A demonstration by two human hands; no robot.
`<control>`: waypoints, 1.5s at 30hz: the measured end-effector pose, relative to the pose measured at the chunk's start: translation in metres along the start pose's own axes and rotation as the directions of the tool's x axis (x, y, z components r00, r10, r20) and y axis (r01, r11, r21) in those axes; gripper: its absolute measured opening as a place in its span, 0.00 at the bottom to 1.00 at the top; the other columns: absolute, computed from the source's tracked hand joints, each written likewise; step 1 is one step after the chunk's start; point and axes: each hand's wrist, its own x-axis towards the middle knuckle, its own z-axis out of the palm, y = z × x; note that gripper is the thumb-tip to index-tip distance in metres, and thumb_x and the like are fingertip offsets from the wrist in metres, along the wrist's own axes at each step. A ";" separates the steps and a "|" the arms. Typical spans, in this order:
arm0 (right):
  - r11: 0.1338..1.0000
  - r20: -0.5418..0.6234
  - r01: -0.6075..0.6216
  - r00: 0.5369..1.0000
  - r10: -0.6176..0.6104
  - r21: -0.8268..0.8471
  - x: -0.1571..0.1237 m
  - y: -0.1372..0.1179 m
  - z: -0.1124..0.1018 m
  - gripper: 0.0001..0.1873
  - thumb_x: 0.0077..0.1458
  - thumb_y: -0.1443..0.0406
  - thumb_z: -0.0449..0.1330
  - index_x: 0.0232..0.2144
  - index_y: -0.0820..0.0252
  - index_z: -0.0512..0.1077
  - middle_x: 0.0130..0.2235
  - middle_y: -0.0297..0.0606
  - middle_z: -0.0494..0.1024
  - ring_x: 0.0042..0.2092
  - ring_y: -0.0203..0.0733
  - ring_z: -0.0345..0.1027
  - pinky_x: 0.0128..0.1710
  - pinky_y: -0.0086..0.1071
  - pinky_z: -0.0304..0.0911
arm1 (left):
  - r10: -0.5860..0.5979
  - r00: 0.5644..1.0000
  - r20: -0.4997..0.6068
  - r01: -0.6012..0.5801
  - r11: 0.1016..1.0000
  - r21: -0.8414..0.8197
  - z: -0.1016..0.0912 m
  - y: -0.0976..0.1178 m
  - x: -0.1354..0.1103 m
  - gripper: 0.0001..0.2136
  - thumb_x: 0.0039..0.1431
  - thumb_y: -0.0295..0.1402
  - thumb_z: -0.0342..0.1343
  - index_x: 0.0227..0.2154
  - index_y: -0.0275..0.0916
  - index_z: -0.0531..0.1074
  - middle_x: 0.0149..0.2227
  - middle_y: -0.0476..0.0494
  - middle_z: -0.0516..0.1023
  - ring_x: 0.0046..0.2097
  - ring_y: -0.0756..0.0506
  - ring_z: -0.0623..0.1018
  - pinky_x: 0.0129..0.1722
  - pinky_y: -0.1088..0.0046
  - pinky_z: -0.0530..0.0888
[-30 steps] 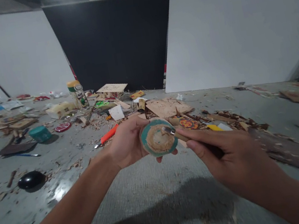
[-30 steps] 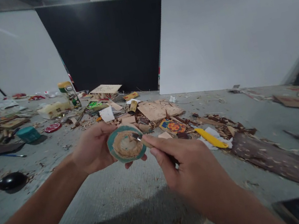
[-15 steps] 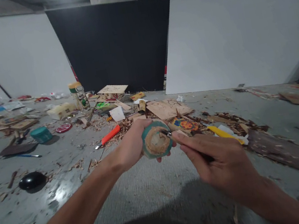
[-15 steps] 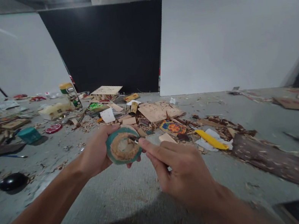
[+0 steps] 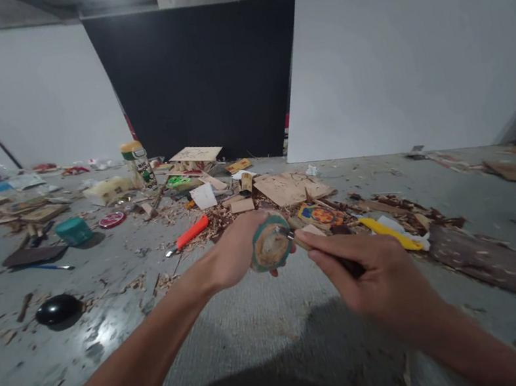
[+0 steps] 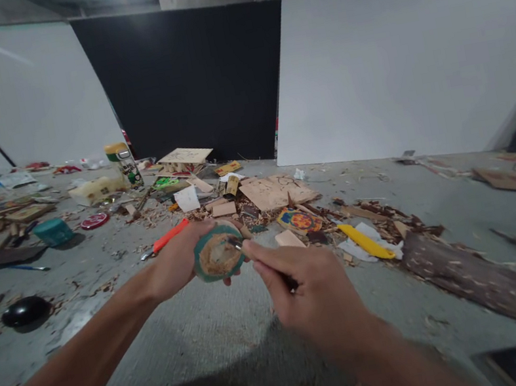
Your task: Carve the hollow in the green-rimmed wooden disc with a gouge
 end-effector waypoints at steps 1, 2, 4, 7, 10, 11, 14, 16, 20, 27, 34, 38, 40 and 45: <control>1.000 -0.003 0.013 1.000 -0.013 -0.010 0.000 0.001 0.000 0.15 0.57 0.66 0.60 0.44 0.57 0.82 0.41 0.45 0.84 0.36 0.44 0.78 0.36 0.38 0.70 | -0.010 1.000 0.000 0.010 1.000 0.003 0.000 0.000 0.000 0.23 0.66 0.46 0.40 0.39 0.33 0.73 0.35 0.38 0.78 0.28 0.47 0.74 0.25 0.71 0.74; 1.000 0.008 -0.012 1.000 0.012 0.017 0.000 0.001 0.000 0.15 0.57 0.66 0.60 0.44 0.57 0.82 0.40 0.45 0.85 0.35 0.43 0.77 0.34 0.36 0.70 | -0.016 1.000 -0.002 0.016 1.000 0.003 0.000 0.001 0.000 0.23 0.66 0.46 0.40 0.38 0.33 0.74 0.34 0.39 0.78 0.28 0.47 0.74 0.26 0.70 0.74; 0.969 0.086 -0.174 0.983 0.161 0.177 0.002 0.003 0.001 0.14 0.56 0.64 0.62 0.43 0.54 0.82 0.35 0.41 0.84 0.27 0.37 0.72 0.25 0.30 0.66 | -0.018 1.000 -0.012 0.018 1.000 0.004 -0.001 0.000 -0.001 0.23 0.66 0.46 0.39 0.37 0.33 0.74 0.34 0.39 0.77 0.29 0.47 0.74 0.27 0.70 0.75; 0.678 0.327 -0.538 0.843 0.426 0.501 0.005 0.004 0.003 0.16 0.52 0.58 0.66 0.44 0.50 0.81 0.19 0.27 0.71 0.15 0.25 0.48 0.13 0.21 0.46 | 0.001 0.999 -0.048 0.001 0.999 0.048 -0.004 -0.003 -0.002 0.22 0.66 0.45 0.40 0.35 0.34 0.74 0.33 0.40 0.77 0.31 0.47 0.74 0.30 0.70 0.74; 0.359 0.510 -0.712 0.691 0.512 0.604 0.006 0.003 0.005 0.22 0.48 0.53 0.68 0.45 0.50 0.79 0.15 0.20 0.58 0.14 0.23 0.36 0.12 0.19 0.37 | 0.030 0.997 -0.068 -0.026 0.998 0.059 -0.005 -0.007 -0.001 0.21 0.66 0.44 0.40 0.33 0.35 0.74 0.32 0.41 0.76 0.32 0.47 0.74 0.31 0.70 0.74; 0.374 0.498 -0.705 0.699 0.514 0.603 0.005 0.002 0.006 0.22 0.48 0.52 0.67 0.45 0.52 0.79 0.15 0.20 0.58 0.14 0.23 0.36 0.11 0.19 0.38 | 0.034 0.997 -0.068 -0.030 0.998 0.050 -0.005 -0.007 -0.001 0.21 0.66 0.44 0.40 0.33 0.35 0.74 0.32 0.41 0.76 0.32 0.47 0.74 0.31 0.70 0.74; 0.759 0.203 -0.443 0.896 0.395 0.477 0.001 0.000 0.010 0.17 0.52 0.58 0.65 0.44 0.55 0.81 0.18 0.28 0.70 0.15 0.26 0.49 0.13 0.22 0.49 | 0.030 0.998 -0.060 -0.030 1.000 0.003 -0.003 -0.005 0.000 0.23 0.66 0.45 0.39 0.35 0.35 0.74 0.33 0.40 0.77 0.31 0.46 0.75 0.29 0.70 0.74; 0.963 -0.020 -0.138 0.989 0.146 0.230 -0.003 -0.001 0.012 0.14 0.55 0.64 0.63 0.43 0.58 0.82 0.25 0.37 0.80 0.19 0.31 0.62 0.18 0.26 0.59 | 0.000 0.999 -0.043 -0.002 0.998 -0.056 -0.001 -0.001 0.000 0.24 0.65 0.46 0.38 0.37 0.34 0.75 0.32 0.38 0.78 0.30 0.45 0.76 0.28 0.69 0.75; 0.965 -0.138 0.230 0.959 -0.247 -0.125 -0.007 0.003 0.013 0.15 0.57 0.70 0.59 0.44 0.61 0.81 0.31 0.44 0.84 0.24 0.38 0.71 0.25 0.32 0.67 | -0.107 0.994 -0.028 0.104 0.991 -0.084 0.001 0.003 -0.002 0.26 0.65 0.48 0.39 0.37 0.33 0.75 0.26 0.40 0.77 0.28 0.44 0.77 0.27 0.68 0.76; 0.777 0.228 -0.418 0.908 0.351 0.472 0.003 0.003 0.007 0.13 0.55 0.61 0.64 0.44 0.53 0.82 0.19 0.28 0.68 0.17 0.27 0.50 0.14 0.22 0.48 | -0.041 0.999 -0.026 0.042 0.998 0.041 -0.002 -0.001 -0.004 0.25 0.67 0.47 0.39 0.35 0.34 0.76 0.29 0.41 0.76 0.30 0.46 0.76 0.28 0.71 0.75; 0.340 0.503 -0.687 0.713 0.489 0.643 0.004 0.002 0.006 0.23 0.44 0.55 0.72 0.44 0.53 0.78 0.18 0.19 0.53 0.18 0.25 0.32 0.14 0.21 0.33 | 0.021 0.999 -0.032 -0.017 0.992 0.128 -0.007 -0.007 -0.005 0.25 0.68 0.46 0.37 0.29 0.35 0.73 0.29 0.41 0.76 0.30 0.47 0.75 0.28 0.72 0.72; 0.711 0.349 -0.539 0.840 0.415 0.452 0.005 0.003 0.008 0.24 0.56 0.52 0.62 0.51 0.57 0.73 0.19 0.21 0.53 0.18 0.29 0.37 0.17 0.26 0.38 | -0.020 1.000 -0.021 0.022 0.995 0.095 -0.008 -0.004 -0.003 0.26 0.68 0.48 0.35 0.33 0.35 0.73 0.30 0.41 0.76 0.31 0.46 0.76 0.29 0.71 0.74; 0.937 0.239 -0.309 0.934 0.267 0.162 0.005 0.005 0.009 0.19 0.62 0.54 0.54 0.48 0.60 0.73 0.20 0.25 0.57 0.20 0.33 0.46 0.20 0.29 0.41 | -0.041 0.999 -0.014 0.042 0.993 0.109 -0.007 0.000 -0.002 0.25 0.67 0.47 0.36 0.34 0.35 0.73 0.32 0.40 0.76 0.31 0.45 0.76 0.29 0.69 0.75; 0.944 0.181 -0.094 0.971 0.157 -0.315 0.002 0.013 0.014 0.19 0.65 0.54 0.44 0.28 0.57 0.64 0.23 0.35 0.63 0.24 0.39 0.51 0.26 0.34 0.41 | 0.014 1.000 -0.026 -0.008 0.980 0.200 -0.004 0.004 0.000 0.18 0.67 0.41 0.39 0.34 0.36 0.71 0.37 0.40 0.75 0.39 0.44 0.75 0.40 0.65 0.75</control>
